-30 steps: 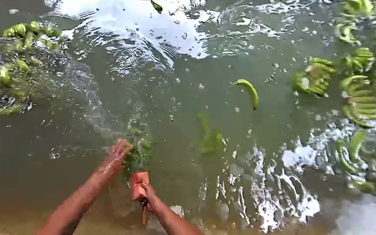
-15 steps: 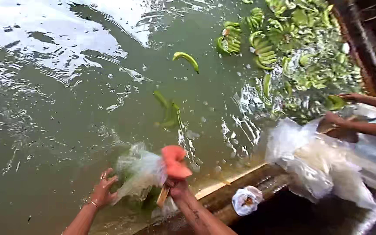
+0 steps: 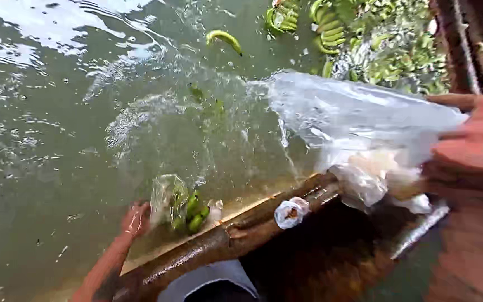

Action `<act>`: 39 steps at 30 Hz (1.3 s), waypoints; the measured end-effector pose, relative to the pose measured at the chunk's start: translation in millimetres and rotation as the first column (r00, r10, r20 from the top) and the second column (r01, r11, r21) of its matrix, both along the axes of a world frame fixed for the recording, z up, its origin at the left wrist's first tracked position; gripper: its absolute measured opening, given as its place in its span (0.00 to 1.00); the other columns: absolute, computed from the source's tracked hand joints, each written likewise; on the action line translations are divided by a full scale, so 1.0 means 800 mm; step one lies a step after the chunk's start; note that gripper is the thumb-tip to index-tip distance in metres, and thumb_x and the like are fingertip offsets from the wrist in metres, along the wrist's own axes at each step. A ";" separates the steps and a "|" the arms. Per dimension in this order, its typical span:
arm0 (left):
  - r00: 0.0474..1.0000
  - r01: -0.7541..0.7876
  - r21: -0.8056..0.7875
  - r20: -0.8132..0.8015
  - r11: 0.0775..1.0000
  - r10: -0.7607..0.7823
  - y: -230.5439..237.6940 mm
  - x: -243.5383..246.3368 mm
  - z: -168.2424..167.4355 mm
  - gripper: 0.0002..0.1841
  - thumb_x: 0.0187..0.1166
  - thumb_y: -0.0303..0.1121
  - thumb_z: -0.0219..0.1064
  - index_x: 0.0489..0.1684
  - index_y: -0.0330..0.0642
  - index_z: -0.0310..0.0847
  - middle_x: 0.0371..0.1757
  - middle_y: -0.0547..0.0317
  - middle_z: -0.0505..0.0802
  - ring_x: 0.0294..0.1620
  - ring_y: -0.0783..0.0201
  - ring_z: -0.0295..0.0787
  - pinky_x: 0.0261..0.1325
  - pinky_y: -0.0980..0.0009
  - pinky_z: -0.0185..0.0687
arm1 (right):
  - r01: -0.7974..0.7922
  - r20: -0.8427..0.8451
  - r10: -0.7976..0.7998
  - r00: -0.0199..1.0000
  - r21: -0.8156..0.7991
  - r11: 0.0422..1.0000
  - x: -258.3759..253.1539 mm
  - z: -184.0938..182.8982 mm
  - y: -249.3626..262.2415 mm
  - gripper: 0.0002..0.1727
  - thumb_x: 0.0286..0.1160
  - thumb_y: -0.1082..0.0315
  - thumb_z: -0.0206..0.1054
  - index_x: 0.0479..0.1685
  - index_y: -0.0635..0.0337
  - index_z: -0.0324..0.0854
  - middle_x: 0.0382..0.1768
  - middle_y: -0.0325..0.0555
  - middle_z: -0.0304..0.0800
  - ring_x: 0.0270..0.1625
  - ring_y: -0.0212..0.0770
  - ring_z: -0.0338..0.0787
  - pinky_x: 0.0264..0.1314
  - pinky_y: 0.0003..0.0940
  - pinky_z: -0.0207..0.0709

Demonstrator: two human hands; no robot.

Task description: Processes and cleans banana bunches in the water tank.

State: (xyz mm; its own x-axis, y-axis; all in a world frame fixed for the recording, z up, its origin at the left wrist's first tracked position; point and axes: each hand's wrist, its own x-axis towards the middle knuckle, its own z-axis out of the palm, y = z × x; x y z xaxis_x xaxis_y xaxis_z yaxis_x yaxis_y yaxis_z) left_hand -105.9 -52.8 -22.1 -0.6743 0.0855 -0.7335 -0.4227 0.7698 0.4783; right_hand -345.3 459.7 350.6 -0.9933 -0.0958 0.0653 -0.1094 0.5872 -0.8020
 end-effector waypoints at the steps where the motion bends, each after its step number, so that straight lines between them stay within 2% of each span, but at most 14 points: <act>1: 1.000 0.014 -0.032 0.017 0.999 -0.013 0.002 -0.004 0.000 0.29 0.65 0.36 0.78 0.70 0.46 0.83 0.85 0.32 0.70 0.80 0.30 0.71 0.71 0.33 0.75 | 0.196 0.130 -0.201 0.971 0.049 0.979 0.030 0.001 0.013 0.17 0.77 0.62 0.64 0.62 0.54 0.74 0.43 0.29 0.84 0.45 0.18 0.85 0.52 0.16 0.80; 2: 0.999 0.017 -0.055 0.031 0.998 -0.015 0.005 -0.009 -0.001 0.28 0.65 0.38 0.78 0.70 0.48 0.83 0.84 0.32 0.70 0.79 0.29 0.72 0.69 0.33 0.76 | 0.366 0.187 -0.411 0.892 0.234 0.901 0.053 -0.005 0.032 0.18 0.76 0.60 0.66 0.61 0.56 0.75 0.37 0.33 0.85 0.35 0.20 0.85 0.38 0.17 0.80; 3: 0.999 0.020 -0.077 0.043 0.997 -0.016 0.009 -0.011 -0.001 0.28 0.66 0.40 0.78 0.70 0.48 0.84 0.84 0.32 0.70 0.79 0.30 0.71 0.69 0.33 0.76 | 0.426 0.202 -0.565 0.800 0.471 0.772 0.076 -0.021 0.059 0.22 0.77 0.60 0.66 0.65 0.64 0.75 0.40 0.44 0.85 0.36 0.30 0.85 0.37 0.27 0.81; 4: 0.999 0.015 -0.090 0.046 0.996 -0.011 0.013 -0.010 -0.002 0.29 0.67 0.43 0.77 0.71 0.49 0.83 0.85 0.33 0.70 0.81 0.31 0.70 0.71 0.34 0.75 | 0.419 0.226 -0.659 0.718 0.616 0.668 0.096 -0.044 0.082 0.28 0.81 0.60 0.66 0.74 0.71 0.73 0.55 0.63 0.87 0.51 0.47 0.89 0.55 0.45 0.85; 6: 0.998 -0.048 -0.078 0.032 0.996 0.051 0.018 -0.006 -0.007 0.38 0.65 0.49 0.79 0.80 0.50 0.75 0.86 0.33 0.68 0.79 0.30 0.72 0.70 0.34 0.76 | 0.358 0.299 -0.672 0.677 0.664 0.656 0.121 -0.111 0.101 0.32 0.81 0.62 0.68 0.78 0.76 0.70 0.71 0.75 0.79 0.71 0.63 0.84 0.77 0.60 0.74; 9: 0.974 -0.144 -0.061 0.166 0.988 0.152 0.021 0.010 -0.016 0.57 0.60 0.51 0.84 0.94 0.53 0.51 0.90 0.26 0.58 0.80 0.25 0.70 0.73 0.32 0.73 | 0.170 0.542 -0.365 0.757 0.377 0.911 0.129 -0.209 -0.019 0.21 0.82 0.73 0.62 0.70 0.75 0.78 0.63 0.62 0.88 0.62 0.44 0.90 0.69 0.42 0.82; 14: 0.981 -0.094 -0.152 0.153 0.984 0.117 0.047 0.028 -0.006 0.50 0.59 0.53 0.83 0.87 0.49 0.65 0.84 0.21 0.65 0.78 0.24 0.70 0.73 0.35 0.74 | -0.035 0.841 0.065 0.538 -0.055 0.998 0.102 -0.360 -0.289 0.31 0.75 0.71 0.74 0.79 0.66 0.72 0.65 0.64 0.86 0.64 0.53 0.89 0.70 0.51 0.82; 18: 0.976 -0.200 -0.161 0.052 0.966 0.210 0.065 0.057 0.000 0.49 0.55 0.52 0.87 0.81 0.40 0.71 0.80 0.16 0.69 0.78 0.22 0.70 0.74 0.34 0.74 | -0.098 0.816 0.148 0.559 -0.113 0.989 0.126 -0.461 -0.397 0.25 0.69 0.67 0.77 0.65 0.69 0.83 0.60 0.64 0.90 0.64 0.55 0.90 0.72 0.54 0.80; 23: 0.920 -0.342 -0.180 0.138 0.922 0.368 0.061 0.030 -0.013 0.38 0.68 0.44 0.80 0.77 0.34 0.73 0.75 0.18 0.75 0.73 0.23 0.75 0.70 0.30 0.73 | 0.329 0.765 -0.109 0.634 -0.139 0.934 0.057 -0.369 -0.357 0.23 0.81 0.68 0.70 0.70 0.73 0.77 0.58 0.69 0.88 0.58 0.56 0.90 0.65 0.53 0.83; 26: 0.870 -0.414 -0.134 0.235 0.901 0.434 0.036 -0.003 -0.025 0.41 0.73 0.48 0.77 0.83 0.33 0.68 0.76 0.22 0.78 0.79 0.28 0.73 0.78 0.31 0.66 | 0.518 0.597 -0.271 0.755 -0.288 0.806 0.016 -0.290 -0.283 0.19 0.82 0.69 0.64 0.67 0.71 0.76 0.47 0.56 0.89 0.44 0.42 0.89 0.48 0.43 0.86; 30: 0.779 -0.536 -0.073 0.341 0.841 0.526 -0.001 -0.042 -0.025 0.41 0.80 0.54 0.69 0.84 0.31 0.66 0.78 0.26 0.77 0.82 0.33 0.69 0.83 0.37 0.62 | 0.437 0.307 -0.311 0.899 -0.603 0.668 0.012 -0.162 -0.158 0.14 0.92 0.62 0.46 0.58 0.50 0.77 0.43 0.32 0.92 0.47 0.28 0.91 0.53 0.30 0.88; 34: 0.748 -0.641 0.077 0.289 0.764 0.598 -0.018 -0.028 -0.034 0.40 0.84 0.55 0.63 0.87 0.34 0.61 0.80 0.27 0.76 0.83 0.36 0.70 0.84 0.40 0.62 | 0.441 0.054 -0.475 0.878 -0.474 0.762 0.051 -0.076 0.026 0.22 0.93 0.49 0.45 0.75 0.50 0.68 0.56 0.34 0.86 0.56 0.28 0.87 0.63 0.30 0.82; 36: 0.707 -0.693 0.092 0.282 0.715 0.649 -0.011 -0.025 -0.034 0.39 0.87 0.52 0.62 0.91 0.36 0.54 0.82 0.28 0.73 0.83 0.36 0.69 0.83 0.39 0.64 | 0.653 0.024 -0.699 0.714 -0.384 0.653 0.091 -0.066 0.079 0.25 0.95 0.47 0.41 0.73 0.55 0.68 0.47 0.35 0.85 0.44 0.26 0.85 0.53 0.26 0.81; 39: 0.576 -0.792 -0.011 0.314 0.610 0.754 0.000 -0.034 -0.038 0.39 0.87 0.54 0.59 0.87 0.32 0.58 0.78 0.27 0.76 0.79 0.35 0.74 0.78 0.38 0.71 | 0.808 0.036 -0.808 0.589 -0.072 0.585 0.179 -0.098 0.187 0.18 0.94 0.62 0.46 0.71 0.65 0.65 0.43 0.40 0.82 0.39 0.27 0.84 0.47 0.25 0.81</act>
State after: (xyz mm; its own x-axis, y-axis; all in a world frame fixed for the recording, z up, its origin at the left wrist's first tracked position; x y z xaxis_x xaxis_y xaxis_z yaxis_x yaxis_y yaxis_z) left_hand -133.1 -52.7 -52.2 -0.3097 -0.2784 -0.9092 -0.9492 0.0344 0.3128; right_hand -202.4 609.2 272.5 -0.6596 0.7508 0.0361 0.3800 0.3745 -0.8458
